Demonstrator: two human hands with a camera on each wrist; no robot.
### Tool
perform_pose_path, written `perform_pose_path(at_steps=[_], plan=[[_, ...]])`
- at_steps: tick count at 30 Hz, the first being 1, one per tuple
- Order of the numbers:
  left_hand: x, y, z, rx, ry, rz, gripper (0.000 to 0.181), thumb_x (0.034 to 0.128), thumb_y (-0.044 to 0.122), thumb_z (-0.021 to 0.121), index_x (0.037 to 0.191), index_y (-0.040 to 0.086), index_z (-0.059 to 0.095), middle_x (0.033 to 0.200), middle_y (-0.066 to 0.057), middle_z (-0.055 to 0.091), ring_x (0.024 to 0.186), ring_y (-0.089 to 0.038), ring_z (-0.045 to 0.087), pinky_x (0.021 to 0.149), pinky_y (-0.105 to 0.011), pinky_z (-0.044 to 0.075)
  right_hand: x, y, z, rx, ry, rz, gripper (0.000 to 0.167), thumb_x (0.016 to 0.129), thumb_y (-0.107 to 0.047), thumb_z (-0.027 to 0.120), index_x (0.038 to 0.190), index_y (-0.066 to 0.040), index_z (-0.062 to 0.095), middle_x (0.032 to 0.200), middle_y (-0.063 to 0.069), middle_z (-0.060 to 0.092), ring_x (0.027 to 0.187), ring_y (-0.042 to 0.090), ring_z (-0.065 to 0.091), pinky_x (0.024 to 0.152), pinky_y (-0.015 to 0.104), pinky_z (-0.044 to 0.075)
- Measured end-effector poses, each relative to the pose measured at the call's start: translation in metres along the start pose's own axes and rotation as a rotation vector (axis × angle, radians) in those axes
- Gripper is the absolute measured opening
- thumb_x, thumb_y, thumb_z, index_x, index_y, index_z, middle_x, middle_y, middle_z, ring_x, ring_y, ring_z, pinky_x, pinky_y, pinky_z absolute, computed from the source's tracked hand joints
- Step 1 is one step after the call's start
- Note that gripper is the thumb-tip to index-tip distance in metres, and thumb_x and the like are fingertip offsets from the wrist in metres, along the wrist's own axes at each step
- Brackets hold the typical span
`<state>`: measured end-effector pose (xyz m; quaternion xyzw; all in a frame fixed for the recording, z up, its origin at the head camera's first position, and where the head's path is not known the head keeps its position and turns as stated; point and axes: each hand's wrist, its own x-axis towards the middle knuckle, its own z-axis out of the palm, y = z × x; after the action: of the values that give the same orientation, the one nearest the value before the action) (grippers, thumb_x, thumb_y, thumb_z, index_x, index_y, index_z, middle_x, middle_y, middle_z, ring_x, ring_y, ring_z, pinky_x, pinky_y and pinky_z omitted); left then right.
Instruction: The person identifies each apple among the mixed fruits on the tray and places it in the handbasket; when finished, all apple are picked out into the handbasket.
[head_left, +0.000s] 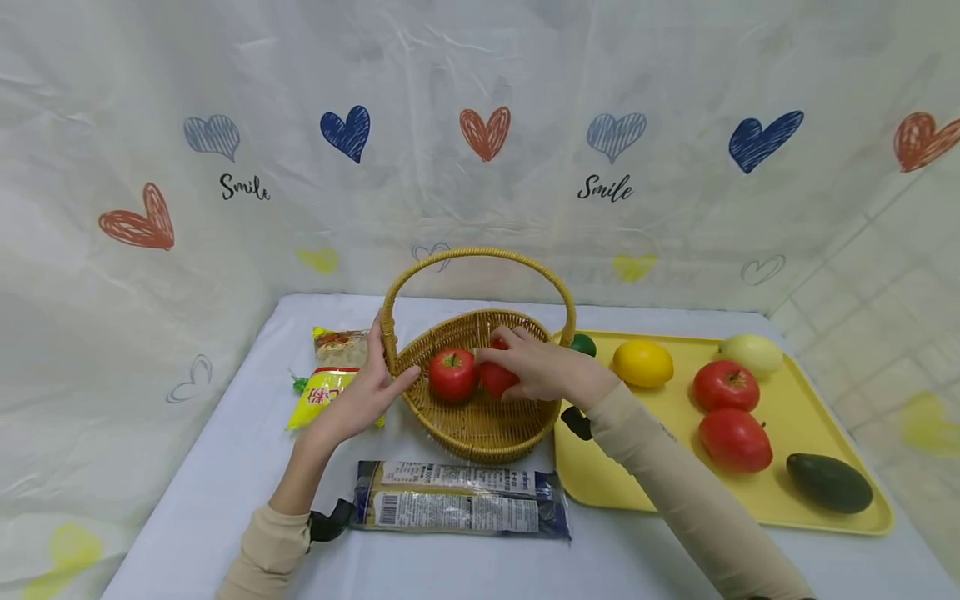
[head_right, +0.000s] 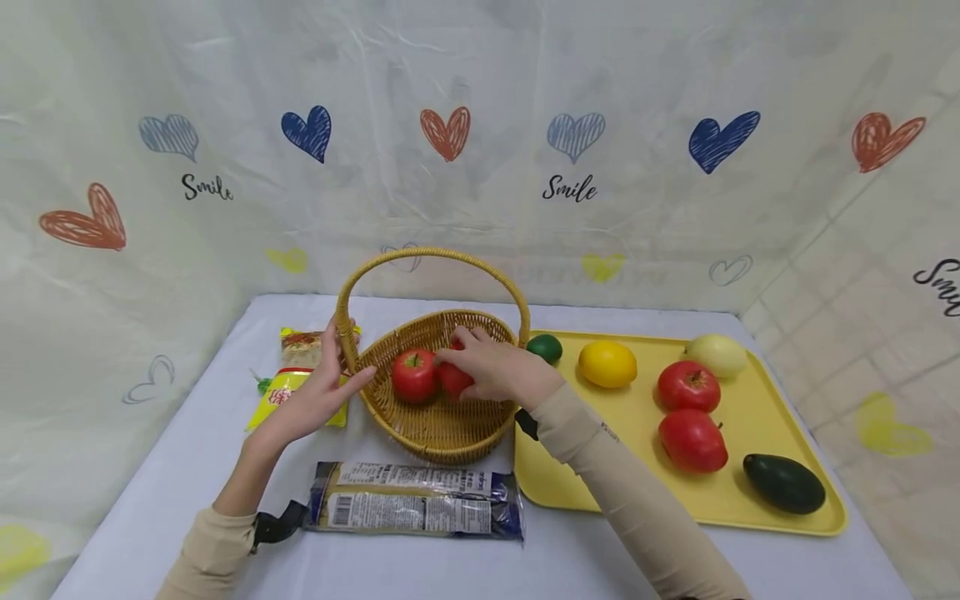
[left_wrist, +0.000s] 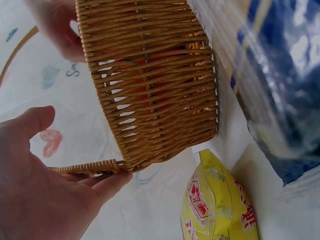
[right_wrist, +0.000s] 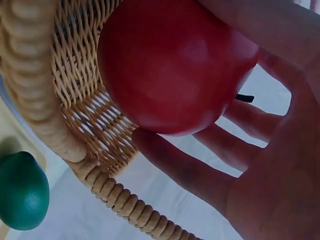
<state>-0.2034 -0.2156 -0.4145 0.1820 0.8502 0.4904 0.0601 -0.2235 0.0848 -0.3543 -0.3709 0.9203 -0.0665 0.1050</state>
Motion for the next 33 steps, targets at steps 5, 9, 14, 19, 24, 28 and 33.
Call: perform_pose_path(at_steps=[5,9,14,19,24,28,33], plan=[[0.000,0.002,-0.001,0.022,0.005,-0.005,0.099,0.1057,0.048,0.052,0.153,0.042,-0.035,0.171,-0.016,-0.019,0.159,-0.044,0.006,0.123,-0.064,0.024,0.007,0.006,-0.006,0.019,-0.012,0.058,0.056,0.092,-0.025,0.078,0.143,-0.022,0.056,0.143,0.015,0.045,0.128,0.035,0.046,0.098,0.048,0.057],[0.000,0.003,-0.003,0.033,0.009,-0.004,0.099,0.1055,0.049,0.052,0.154,0.042,-0.034,0.171,-0.017,-0.018,0.158,-0.045,0.008,0.122,-0.065,0.026,0.012,0.009,-0.008,0.033,-0.031,0.095,0.054,0.092,-0.024,0.078,0.142,-0.023,0.057,0.142,0.015,0.046,0.127,0.034,0.045,0.098,0.048,0.056],[0.000,0.002,-0.003,0.019,0.004,-0.003,0.099,0.1051,0.050,0.052,0.153,0.043,-0.035,0.171,-0.016,-0.020,0.159,-0.044,0.003,0.123,-0.065,0.024,0.019,0.009,-0.005,0.042,-0.065,0.112,0.051,0.093,-0.025,0.077,0.140,-0.025,0.057,0.138,0.014,0.047,0.124,0.033,0.045,0.097,0.048,0.055],[-0.001,-0.001,0.000,-0.001,0.002,-0.013,0.100,0.1041,0.052,0.053,0.153,0.044,-0.034,0.171,-0.015,-0.020,0.159,-0.045,0.005,0.123,-0.065,0.025,0.026,0.008,0.000,0.037,-0.105,0.130,0.053,0.094,-0.027,0.077,0.142,-0.026,0.055,0.138,0.014,0.046,0.123,0.032,0.046,0.097,0.048,0.054],[-0.001,-0.002,0.003,0.000,0.008,-0.013,0.102,0.1034,0.053,0.054,0.154,0.042,-0.034,0.171,-0.016,-0.019,0.159,-0.045,0.006,0.123,-0.065,0.025,0.031,0.010,0.005,0.043,-0.093,0.134,0.053,0.093,-0.028,0.078,0.141,-0.026,0.055,0.135,0.013,0.048,0.120,0.031,0.047,0.097,0.047,0.054],[0.000,-0.002,0.003,0.002,0.015,-0.002,0.102,0.1038,0.051,0.054,0.155,0.040,-0.033,0.171,-0.016,-0.018,0.159,-0.043,0.006,0.124,-0.064,0.024,0.033,0.012,0.009,0.024,-0.093,0.147,0.054,0.093,-0.030,0.077,0.143,-0.027,0.055,0.137,0.013,0.047,0.121,0.031,0.048,0.097,0.048,0.054],[0.000,0.000,0.001,0.012,0.019,0.002,0.101,0.1044,0.050,0.053,0.155,0.041,-0.033,0.172,-0.016,-0.018,0.159,-0.043,0.007,0.123,-0.064,0.024,0.034,0.013,0.007,0.013,-0.103,0.173,0.055,0.093,-0.030,0.077,0.143,-0.028,0.054,0.141,0.015,0.045,0.124,0.033,0.047,0.098,0.049,0.053]])
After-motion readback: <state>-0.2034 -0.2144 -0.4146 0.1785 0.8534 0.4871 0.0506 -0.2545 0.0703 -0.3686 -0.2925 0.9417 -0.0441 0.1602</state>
